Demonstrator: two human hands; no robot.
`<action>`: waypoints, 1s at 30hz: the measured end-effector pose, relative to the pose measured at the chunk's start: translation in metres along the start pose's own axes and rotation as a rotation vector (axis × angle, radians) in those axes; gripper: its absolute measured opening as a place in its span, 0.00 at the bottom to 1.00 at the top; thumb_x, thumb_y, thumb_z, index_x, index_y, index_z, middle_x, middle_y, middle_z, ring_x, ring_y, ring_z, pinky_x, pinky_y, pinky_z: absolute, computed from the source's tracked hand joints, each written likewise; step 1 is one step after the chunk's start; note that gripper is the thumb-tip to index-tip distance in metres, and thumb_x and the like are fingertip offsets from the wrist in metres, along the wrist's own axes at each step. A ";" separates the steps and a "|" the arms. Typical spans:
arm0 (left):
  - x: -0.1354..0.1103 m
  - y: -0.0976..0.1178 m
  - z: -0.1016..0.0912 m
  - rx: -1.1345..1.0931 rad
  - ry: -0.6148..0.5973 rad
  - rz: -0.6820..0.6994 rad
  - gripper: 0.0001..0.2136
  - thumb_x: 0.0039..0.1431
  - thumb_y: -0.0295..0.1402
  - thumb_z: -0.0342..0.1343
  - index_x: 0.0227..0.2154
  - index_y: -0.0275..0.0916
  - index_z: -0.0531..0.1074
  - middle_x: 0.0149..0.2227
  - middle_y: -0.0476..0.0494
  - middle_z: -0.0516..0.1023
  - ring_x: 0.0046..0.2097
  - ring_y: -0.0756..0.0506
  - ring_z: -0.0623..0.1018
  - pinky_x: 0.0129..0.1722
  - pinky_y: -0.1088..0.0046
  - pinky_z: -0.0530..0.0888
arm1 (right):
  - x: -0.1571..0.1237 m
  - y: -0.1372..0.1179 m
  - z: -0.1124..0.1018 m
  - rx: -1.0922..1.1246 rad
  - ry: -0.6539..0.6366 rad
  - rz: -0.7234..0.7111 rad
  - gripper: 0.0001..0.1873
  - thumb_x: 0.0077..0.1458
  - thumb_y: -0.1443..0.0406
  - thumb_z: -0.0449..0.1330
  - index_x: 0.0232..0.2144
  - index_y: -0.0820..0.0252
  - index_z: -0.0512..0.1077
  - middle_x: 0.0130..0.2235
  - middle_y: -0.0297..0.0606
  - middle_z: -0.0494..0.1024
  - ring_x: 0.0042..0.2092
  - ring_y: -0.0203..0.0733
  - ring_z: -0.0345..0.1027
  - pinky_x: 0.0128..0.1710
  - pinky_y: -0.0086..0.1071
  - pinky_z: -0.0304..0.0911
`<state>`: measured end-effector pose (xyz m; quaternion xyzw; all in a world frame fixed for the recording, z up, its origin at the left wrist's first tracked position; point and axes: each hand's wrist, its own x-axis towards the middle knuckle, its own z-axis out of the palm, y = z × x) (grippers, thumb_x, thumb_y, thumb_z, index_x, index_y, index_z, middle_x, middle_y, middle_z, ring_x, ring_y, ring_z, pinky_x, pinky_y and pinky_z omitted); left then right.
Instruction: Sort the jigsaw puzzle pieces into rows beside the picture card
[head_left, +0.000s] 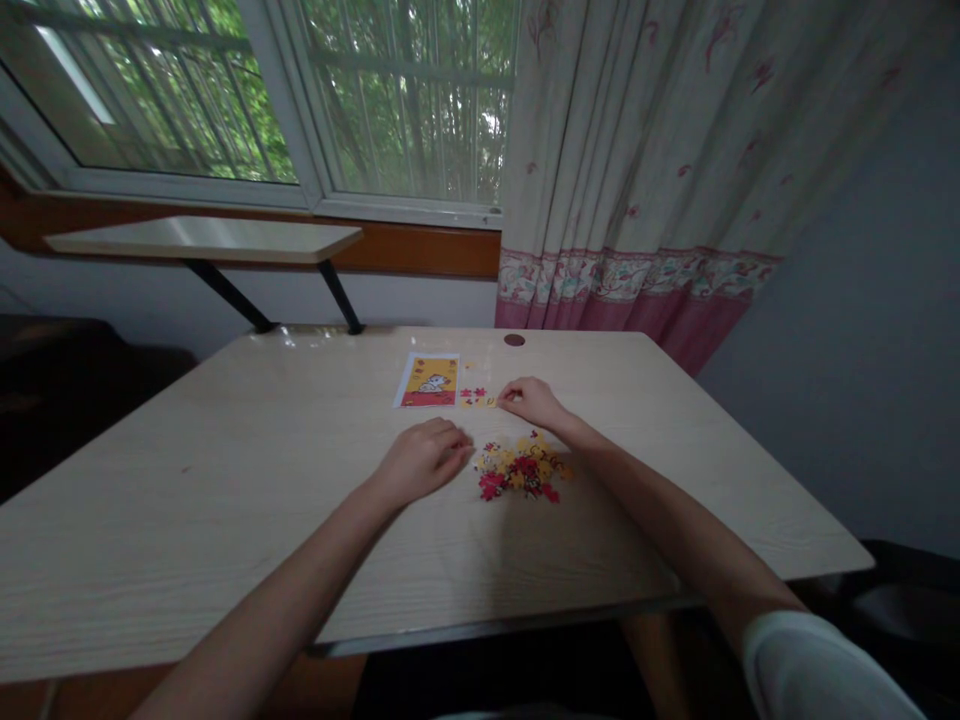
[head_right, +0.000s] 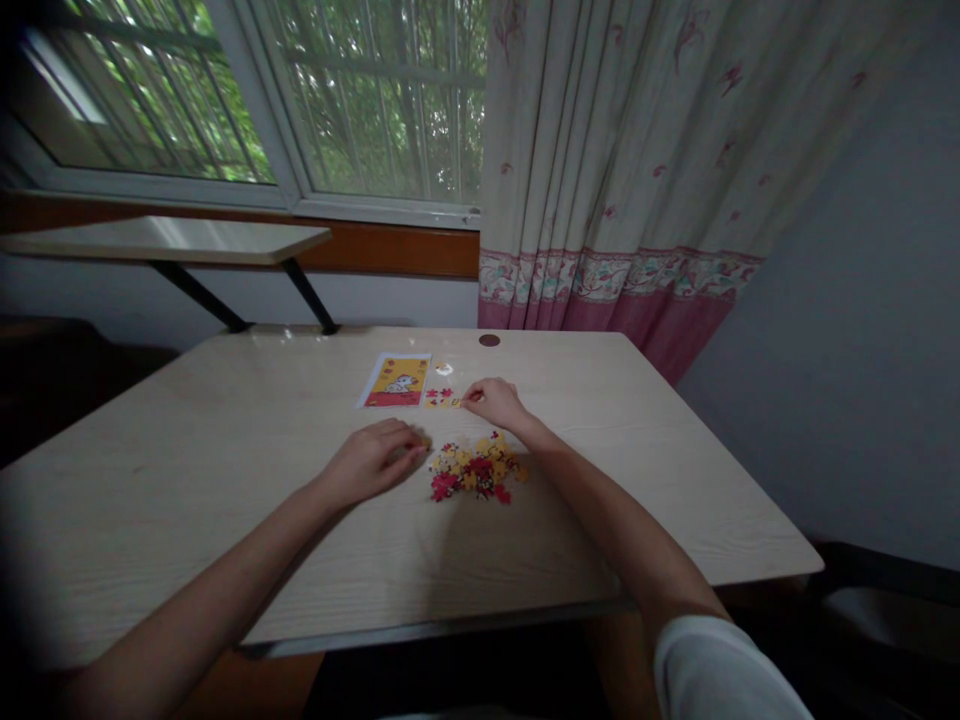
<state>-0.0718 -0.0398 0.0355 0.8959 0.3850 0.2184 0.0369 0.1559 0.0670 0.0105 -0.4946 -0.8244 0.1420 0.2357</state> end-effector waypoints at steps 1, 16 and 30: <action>0.000 0.000 0.000 0.010 -0.004 0.001 0.11 0.61 0.35 0.45 0.34 0.38 0.72 0.31 0.43 0.73 0.35 0.46 0.71 0.34 0.72 0.67 | 0.000 0.000 0.000 0.003 -0.002 -0.003 0.07 0.49 0.63 0.60 0.31 0.56 0.77 0.33 0.35 0.79 0.35 0.37 0.71 0.36 0.29 0.61; -0.004 -0.021 0.002 0.076 -0.016 -0.116 0.12 0.60 0.36 0.46 0.41 0.39 0.71 0.39 0.42 0.74 0.40 0.45 0.73 0.38 0.70 0.69 | -0.003 -0.007 -0.001 -0.023 0.026 -0.070 0.09 0.51 0.62 0.58 0.33 0.57 0.77 0.35 0.36 0.79 0.37 0.38 0.70 0.38 0.31 0.60; -0.001 -0.012 0.014 0.034 -0.070 -0.106 0.11 0.60 0.36 0.47 0.41 0.38 0.69 0.39 0.41 0.70 0.43 0.43 0.70 0.42 0.67 0.69 | -0.065 -0.002 -0.031 0.043 0.066 -0.167 0.08 0.54 0.64 0.56 0.30 0.58 0.75 0.32 0.36 0.78 0.36 0.39 0.69 0.41 0.33 0.59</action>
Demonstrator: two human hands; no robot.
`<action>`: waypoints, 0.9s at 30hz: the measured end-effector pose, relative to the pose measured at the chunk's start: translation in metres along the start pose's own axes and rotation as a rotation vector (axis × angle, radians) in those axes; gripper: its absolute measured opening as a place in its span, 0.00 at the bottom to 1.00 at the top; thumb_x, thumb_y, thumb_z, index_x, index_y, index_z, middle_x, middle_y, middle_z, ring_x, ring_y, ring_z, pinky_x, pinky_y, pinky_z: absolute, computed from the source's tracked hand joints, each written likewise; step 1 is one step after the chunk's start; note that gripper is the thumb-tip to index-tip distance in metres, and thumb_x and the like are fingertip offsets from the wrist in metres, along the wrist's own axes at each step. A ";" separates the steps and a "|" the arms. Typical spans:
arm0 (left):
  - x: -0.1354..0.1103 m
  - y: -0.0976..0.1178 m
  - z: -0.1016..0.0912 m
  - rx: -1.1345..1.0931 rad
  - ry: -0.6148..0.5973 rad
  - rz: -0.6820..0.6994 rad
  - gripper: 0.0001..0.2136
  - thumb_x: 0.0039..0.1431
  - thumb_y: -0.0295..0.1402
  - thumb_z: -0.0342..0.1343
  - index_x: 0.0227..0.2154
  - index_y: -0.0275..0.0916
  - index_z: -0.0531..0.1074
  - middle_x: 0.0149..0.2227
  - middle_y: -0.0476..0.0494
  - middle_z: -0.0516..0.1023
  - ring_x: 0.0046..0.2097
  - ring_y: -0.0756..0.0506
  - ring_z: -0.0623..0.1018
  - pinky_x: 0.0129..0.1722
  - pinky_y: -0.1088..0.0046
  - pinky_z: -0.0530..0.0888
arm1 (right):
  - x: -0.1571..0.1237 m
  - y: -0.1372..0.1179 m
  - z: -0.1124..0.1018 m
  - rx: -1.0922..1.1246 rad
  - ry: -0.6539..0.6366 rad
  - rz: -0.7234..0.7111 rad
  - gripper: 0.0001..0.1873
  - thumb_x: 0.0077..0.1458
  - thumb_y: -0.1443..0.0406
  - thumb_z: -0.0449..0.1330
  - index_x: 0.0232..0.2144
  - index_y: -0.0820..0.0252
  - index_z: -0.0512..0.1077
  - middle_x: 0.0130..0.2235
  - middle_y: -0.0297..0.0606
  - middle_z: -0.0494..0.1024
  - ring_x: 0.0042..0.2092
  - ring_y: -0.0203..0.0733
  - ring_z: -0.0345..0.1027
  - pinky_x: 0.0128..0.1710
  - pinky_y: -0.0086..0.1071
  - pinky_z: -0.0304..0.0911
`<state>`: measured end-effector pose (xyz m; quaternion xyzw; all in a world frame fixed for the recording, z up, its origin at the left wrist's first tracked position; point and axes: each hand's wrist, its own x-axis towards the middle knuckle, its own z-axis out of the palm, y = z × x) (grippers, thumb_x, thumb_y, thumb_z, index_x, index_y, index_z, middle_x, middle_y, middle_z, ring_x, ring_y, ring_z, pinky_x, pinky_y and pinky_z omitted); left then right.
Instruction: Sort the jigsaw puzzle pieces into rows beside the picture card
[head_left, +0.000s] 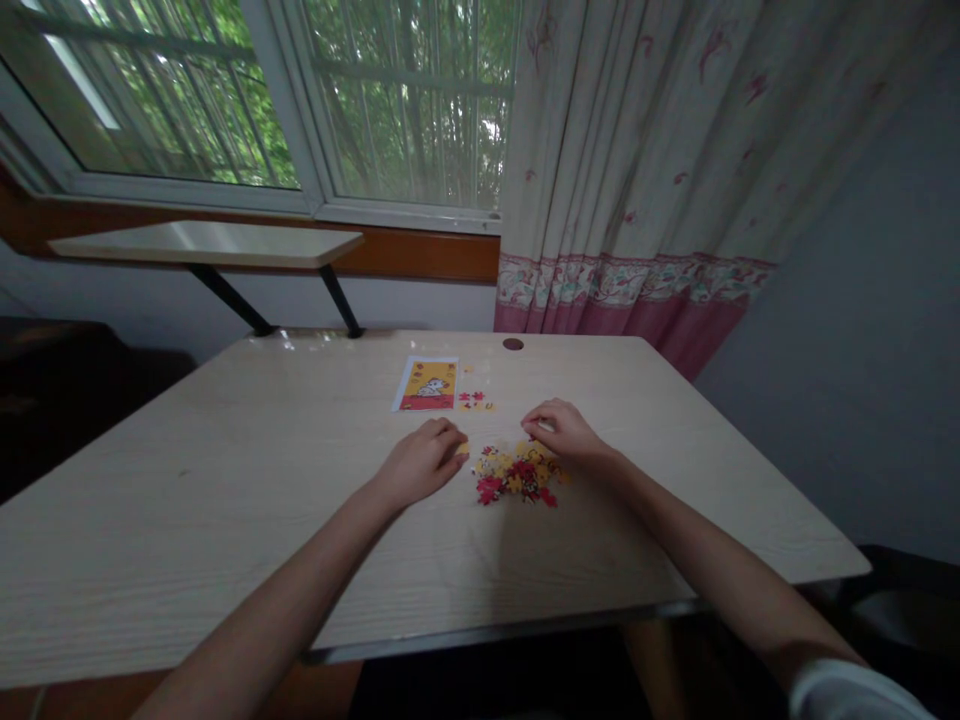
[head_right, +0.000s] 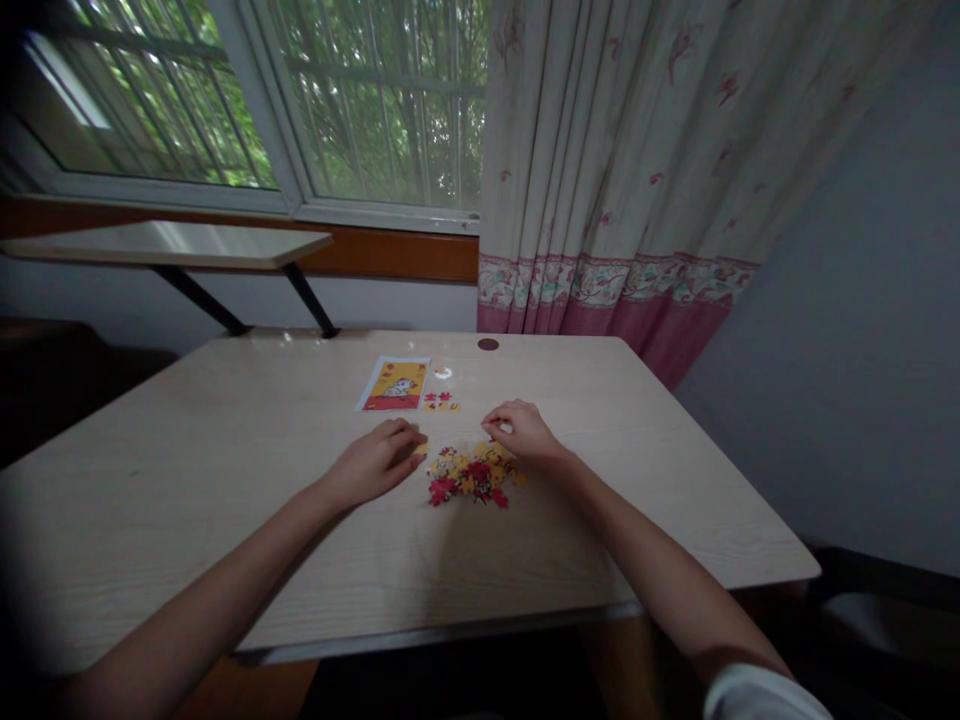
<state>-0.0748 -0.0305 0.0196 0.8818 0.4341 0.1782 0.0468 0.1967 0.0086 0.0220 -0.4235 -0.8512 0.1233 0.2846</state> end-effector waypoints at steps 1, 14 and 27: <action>0.000 0.000 0.000 -0.024 0.006 0.009 0.11 0.60 0.36 0.47 0.41 0.38 0.69 0.39 0.41 0.70 0.43 0.43 0.70 0.43 0.66 0.69 | -0.001 -0.001 0.001 0.008 0.008 0.000 0.08 0.54 0.64 0.56 0.30 0.58 0.75 0.32 0.36 0.78 0.36 0.38 0.69 0.40 0.33 0.59; 0.001 -0.001 -0.007 0.066 0.020 -0.008 0.11 0.59 0.33 0.47 0.39 0.37 0.73 0.37 0.40 0.72 0.40 0.43 0.69 0.41 0.65 0.68 | -0.006 -0.015 0.012 -0.073 0.049 -0.116 0.07 0.54 0.64 0.56 0.31 0.58 0.74 0.32 0.35 0.78 0.36 0.38 0.68 0.41 0.34 0.55; 0.004 -0.001 -0.003 -0.058 0.063 -0.063 0.08 0.54 0.33 0.53 0.35 0.37 0.73 0.36 0.41 0.74 0.40 0.43 0.70 0.42 0.65 0.66 | -0.007 -0.022 0.015 -0.104 0.082 -0.164 0.08 0.55 0.63 0.55 0.30 0.58 0.74 0.31 0.35 0.78 0.36 0.37 0.67 0.41 0.33 0.52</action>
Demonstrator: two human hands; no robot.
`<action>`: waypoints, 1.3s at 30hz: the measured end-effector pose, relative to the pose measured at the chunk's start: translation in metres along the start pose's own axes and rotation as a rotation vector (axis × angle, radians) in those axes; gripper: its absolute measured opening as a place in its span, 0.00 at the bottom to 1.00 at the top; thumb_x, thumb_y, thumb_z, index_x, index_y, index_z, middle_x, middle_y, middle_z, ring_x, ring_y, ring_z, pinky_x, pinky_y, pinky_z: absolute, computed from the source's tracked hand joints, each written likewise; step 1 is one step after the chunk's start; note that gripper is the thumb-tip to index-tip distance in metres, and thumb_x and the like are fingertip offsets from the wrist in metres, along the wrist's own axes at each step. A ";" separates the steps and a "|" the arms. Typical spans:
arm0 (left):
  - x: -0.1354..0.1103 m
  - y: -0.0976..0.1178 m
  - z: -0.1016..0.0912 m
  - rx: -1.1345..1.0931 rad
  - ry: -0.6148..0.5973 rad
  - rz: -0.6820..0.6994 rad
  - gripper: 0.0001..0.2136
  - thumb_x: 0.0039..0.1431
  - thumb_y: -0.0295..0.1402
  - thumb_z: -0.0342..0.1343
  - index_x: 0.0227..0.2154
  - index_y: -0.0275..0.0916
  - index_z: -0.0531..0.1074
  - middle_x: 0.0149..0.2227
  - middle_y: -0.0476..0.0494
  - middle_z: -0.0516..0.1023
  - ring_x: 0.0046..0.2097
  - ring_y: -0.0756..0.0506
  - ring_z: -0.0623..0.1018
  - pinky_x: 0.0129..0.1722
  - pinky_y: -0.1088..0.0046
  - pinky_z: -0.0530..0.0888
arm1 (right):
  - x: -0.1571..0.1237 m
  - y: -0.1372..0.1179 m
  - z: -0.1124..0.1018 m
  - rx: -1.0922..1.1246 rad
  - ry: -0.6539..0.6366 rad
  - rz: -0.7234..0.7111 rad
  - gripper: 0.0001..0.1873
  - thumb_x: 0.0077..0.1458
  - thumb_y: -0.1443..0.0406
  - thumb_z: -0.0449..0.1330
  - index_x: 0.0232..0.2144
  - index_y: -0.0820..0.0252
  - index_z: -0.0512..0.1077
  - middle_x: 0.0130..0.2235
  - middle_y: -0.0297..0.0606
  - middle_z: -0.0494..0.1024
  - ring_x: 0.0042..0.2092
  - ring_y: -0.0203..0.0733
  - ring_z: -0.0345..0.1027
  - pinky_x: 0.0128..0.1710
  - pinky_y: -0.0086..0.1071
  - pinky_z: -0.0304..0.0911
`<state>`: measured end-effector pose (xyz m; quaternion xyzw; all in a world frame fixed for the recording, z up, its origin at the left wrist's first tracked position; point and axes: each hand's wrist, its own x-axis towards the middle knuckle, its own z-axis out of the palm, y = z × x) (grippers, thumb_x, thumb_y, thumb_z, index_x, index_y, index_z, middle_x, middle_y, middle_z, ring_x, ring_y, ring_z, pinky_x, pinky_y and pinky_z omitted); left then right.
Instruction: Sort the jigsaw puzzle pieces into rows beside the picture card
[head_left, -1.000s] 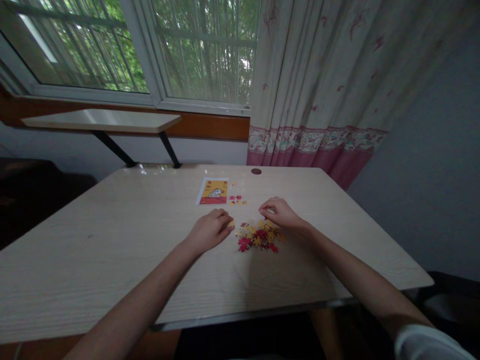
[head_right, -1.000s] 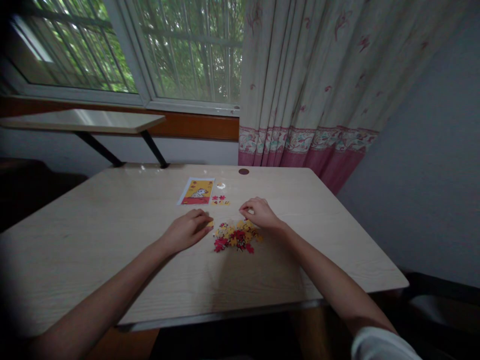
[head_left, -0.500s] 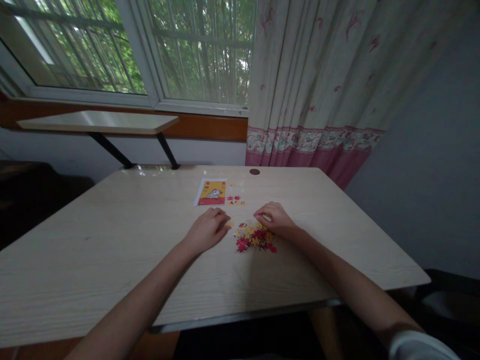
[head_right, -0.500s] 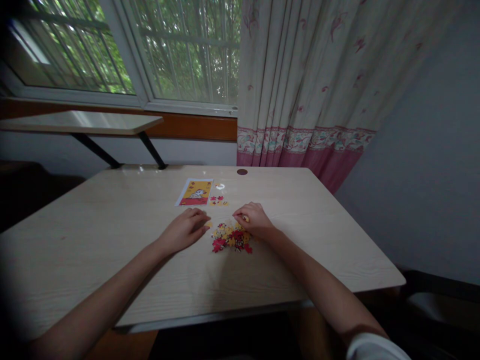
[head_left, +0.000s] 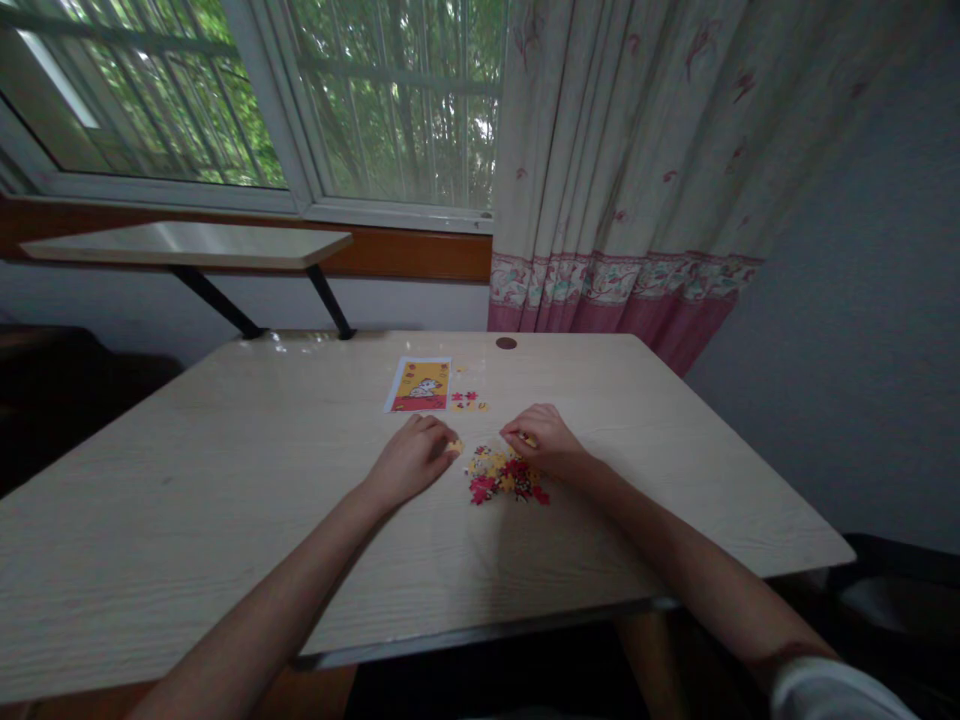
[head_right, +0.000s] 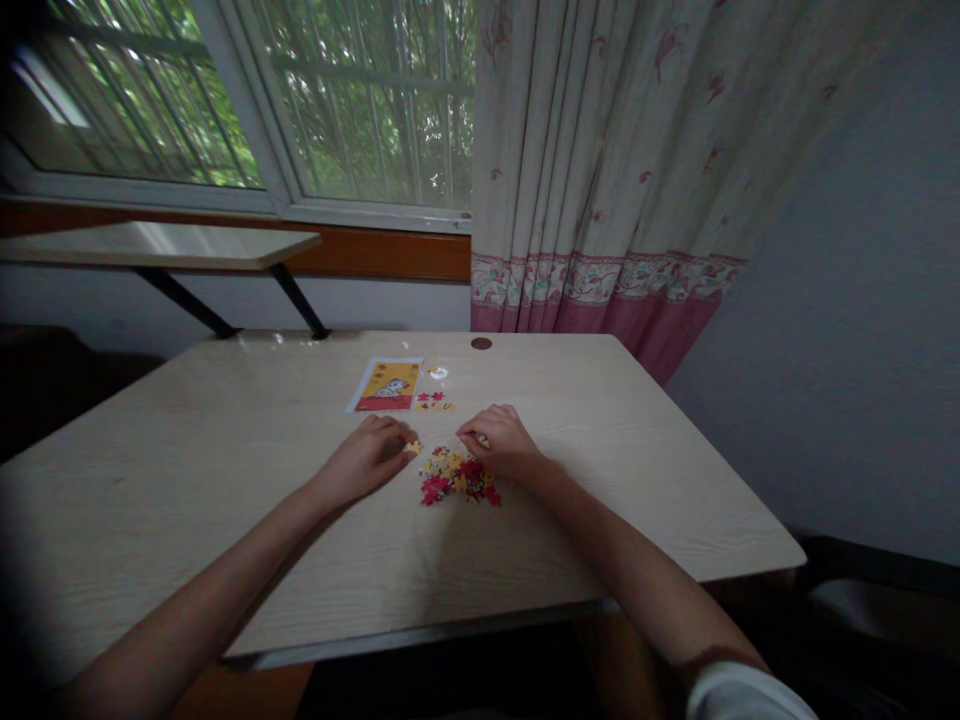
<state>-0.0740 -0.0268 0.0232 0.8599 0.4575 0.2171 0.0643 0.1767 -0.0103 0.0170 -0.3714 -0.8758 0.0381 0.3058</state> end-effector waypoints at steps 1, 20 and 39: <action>0.001 0.001 0.000 -0.057 -0.005 -0.014 0.08 0.54 0.32 0.52 0.34 0.37 0.73 0.35 0.42 0.75 0.39 0.43 0.71 0.41 0.66 0.66 | 0.000 -0.002 0.001 0.001 0.002 -0.011 0.08 0.55 0.63 0.55 0.30 0.58 0.74 0.31 0.35 0.78 0.35 0.37 0.67 0.41 0.33 0.52; 0.006 0.027 0.012 -0.721 0.015 -0.180 0.14 0.53 0.39 0.53 0.37 0.33 0.72 0.29 0.44 0.76 0.28 0.50 0.71 0.27 0.75 0.68 | 0.002 -0.027 0.000 -0.081 0.013 -0.131 0.11 0.58 0.60 0.52 0.31 0.55 0.73 0.31 0.34 0.78 0.36 0.37 0.65 0.44 0.37 0.48; -0.003 0.011 -0.009 0.062 -0.014 0.140 0.11 0.62 0.35 0.44 0.34 0.37 0.71 0.33 0.42 0.75 0.37 0.45 0.71 0.38 0.68 0.68 | -0.003 0.021 -0.016 -0.051 0.356 0.152 0.08 0.55 0.60 0.57 0.29 0.55 0.74 0.32 0.36 0.78 0.37 0.41 0.68 0.45 0.38 0.53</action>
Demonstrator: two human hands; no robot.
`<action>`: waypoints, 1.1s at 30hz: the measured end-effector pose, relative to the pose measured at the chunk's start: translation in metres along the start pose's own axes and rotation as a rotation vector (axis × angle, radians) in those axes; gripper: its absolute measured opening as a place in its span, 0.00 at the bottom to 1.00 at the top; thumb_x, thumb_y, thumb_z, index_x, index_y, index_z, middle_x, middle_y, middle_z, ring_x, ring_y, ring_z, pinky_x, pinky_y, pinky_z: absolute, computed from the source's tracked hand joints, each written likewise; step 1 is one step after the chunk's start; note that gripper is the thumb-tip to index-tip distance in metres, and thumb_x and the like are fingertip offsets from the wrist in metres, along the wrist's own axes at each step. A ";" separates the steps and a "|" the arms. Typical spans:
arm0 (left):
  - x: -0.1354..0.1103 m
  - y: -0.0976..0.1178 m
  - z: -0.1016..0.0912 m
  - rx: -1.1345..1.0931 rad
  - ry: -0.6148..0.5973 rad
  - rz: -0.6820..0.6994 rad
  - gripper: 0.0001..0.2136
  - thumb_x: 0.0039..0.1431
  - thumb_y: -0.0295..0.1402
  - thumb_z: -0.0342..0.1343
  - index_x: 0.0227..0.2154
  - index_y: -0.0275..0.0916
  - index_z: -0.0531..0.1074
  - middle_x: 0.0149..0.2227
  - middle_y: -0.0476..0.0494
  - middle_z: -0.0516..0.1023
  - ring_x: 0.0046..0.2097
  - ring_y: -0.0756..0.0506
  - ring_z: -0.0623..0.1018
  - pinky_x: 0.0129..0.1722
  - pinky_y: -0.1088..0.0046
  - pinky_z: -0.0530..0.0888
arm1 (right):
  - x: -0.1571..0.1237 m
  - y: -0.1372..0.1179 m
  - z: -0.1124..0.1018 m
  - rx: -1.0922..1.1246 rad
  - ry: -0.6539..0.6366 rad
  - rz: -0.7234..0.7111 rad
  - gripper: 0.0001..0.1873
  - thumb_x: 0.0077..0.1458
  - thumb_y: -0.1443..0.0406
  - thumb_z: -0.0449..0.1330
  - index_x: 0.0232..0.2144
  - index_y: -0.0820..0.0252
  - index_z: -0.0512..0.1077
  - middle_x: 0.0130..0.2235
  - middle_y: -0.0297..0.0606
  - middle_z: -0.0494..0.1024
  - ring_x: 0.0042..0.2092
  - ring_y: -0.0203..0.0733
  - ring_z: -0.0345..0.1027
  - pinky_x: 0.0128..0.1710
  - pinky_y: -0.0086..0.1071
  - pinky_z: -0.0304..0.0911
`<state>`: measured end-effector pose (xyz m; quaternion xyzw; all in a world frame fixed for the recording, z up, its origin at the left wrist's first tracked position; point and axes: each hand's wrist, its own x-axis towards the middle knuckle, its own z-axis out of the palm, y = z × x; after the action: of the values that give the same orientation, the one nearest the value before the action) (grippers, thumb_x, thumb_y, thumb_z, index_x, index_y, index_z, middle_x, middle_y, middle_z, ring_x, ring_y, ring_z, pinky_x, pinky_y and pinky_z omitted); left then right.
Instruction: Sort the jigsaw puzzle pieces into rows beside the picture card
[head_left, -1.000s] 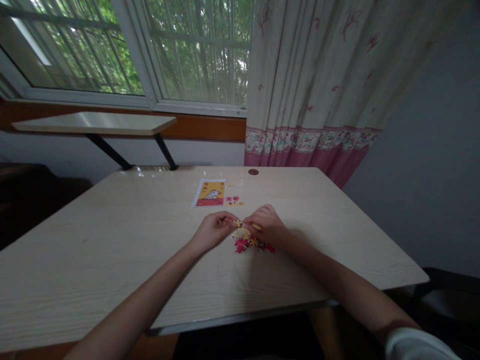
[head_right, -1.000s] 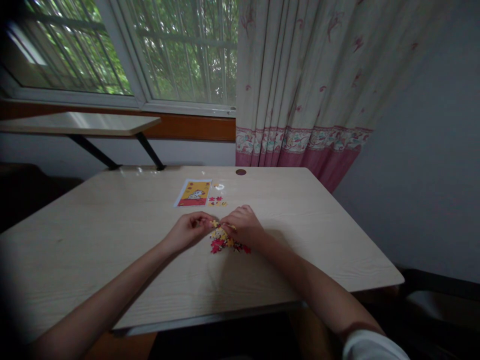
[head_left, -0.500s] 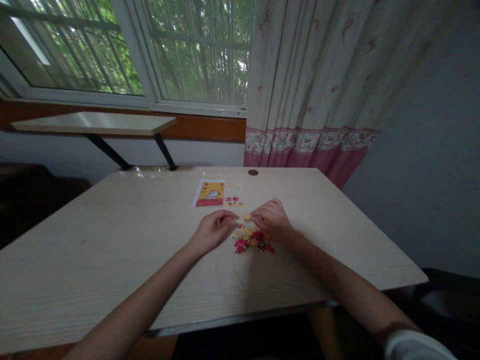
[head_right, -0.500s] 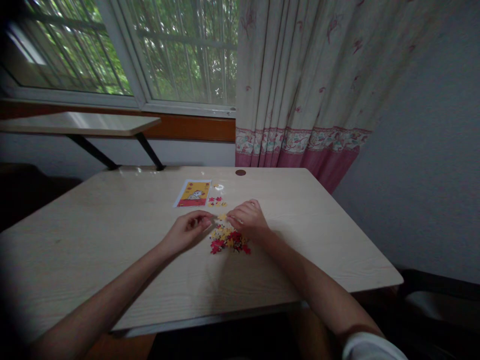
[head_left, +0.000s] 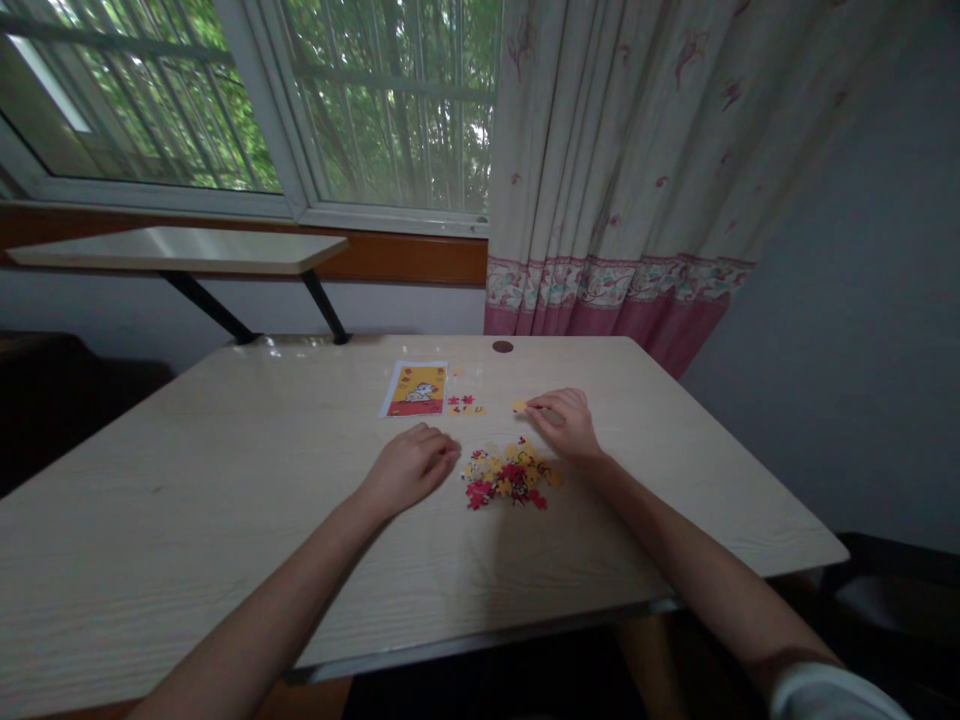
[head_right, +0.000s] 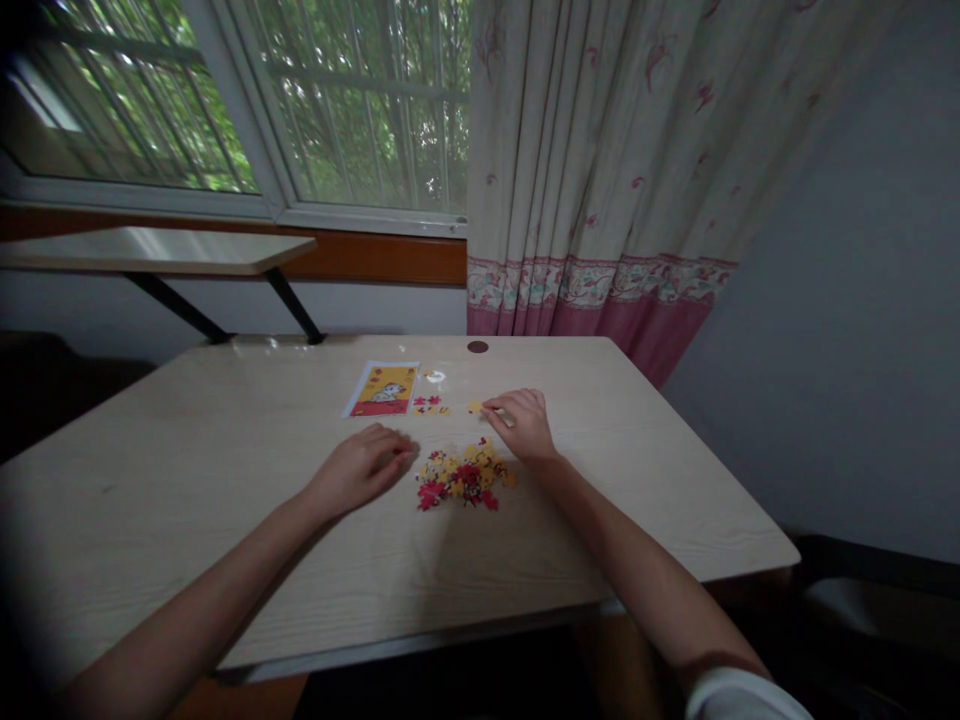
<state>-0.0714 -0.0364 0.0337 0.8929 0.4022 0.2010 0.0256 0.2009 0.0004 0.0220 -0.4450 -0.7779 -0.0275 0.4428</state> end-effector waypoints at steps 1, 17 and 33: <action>0.000 0.000 -0.001 0.000 0.000 0.001 0.12 0.62 0.35 0.44 0.34 0.37 0.71 0.33 0.42 0.74 0.37 0.45 0.71 0.38 0.68 0.68 | 0.000 0.000 0.000 -0.002 -0.006 0.005 0.09 0.56 0.59 0.57 0.29 0.55 0.74 0.32 0.36 0.78 0.37 0.41 0.68 0.45 0.39 0.53; 0.002 0.000 0.005 0.009 -0.013 -0.003 0.12 0.62 0.34 0.44 0.33 0.38 0.72 0.31 0.43 0.74 0.36 0.45 0.70 0.37 0.69 0.67 | 0.025 0.017 0.034 0.077 -0.160 0.138 0.08 0.51 0.59 0.60 0.29 0.56 0.75 0.32 0.35 0.78 0.36 0.39 0.68 0.39 0.33 0.59; 0.001 0.005 0.003 0.008 -0.006 -0.052 0.10 0.61 0.33 0.45 0.31 0.38 0.72 0.30 0.44 0.74 0.35 0.45 0.71 0.35 0.69 0.67 | 0.104 0.039 0.114 -0.014 -0.406 0.513 0.10 0.48 0.57 0.61 0.32 0.52 0.76 0.36 0.32 0.78 0.42 0.42 0.69 0.42 0.35 0.59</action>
<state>-0.0668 -0.0388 0.0324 0.8828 0.4261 0.1959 0.0283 0.1311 0.1434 0.0134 -0.6259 -0.7127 0.1688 0.2680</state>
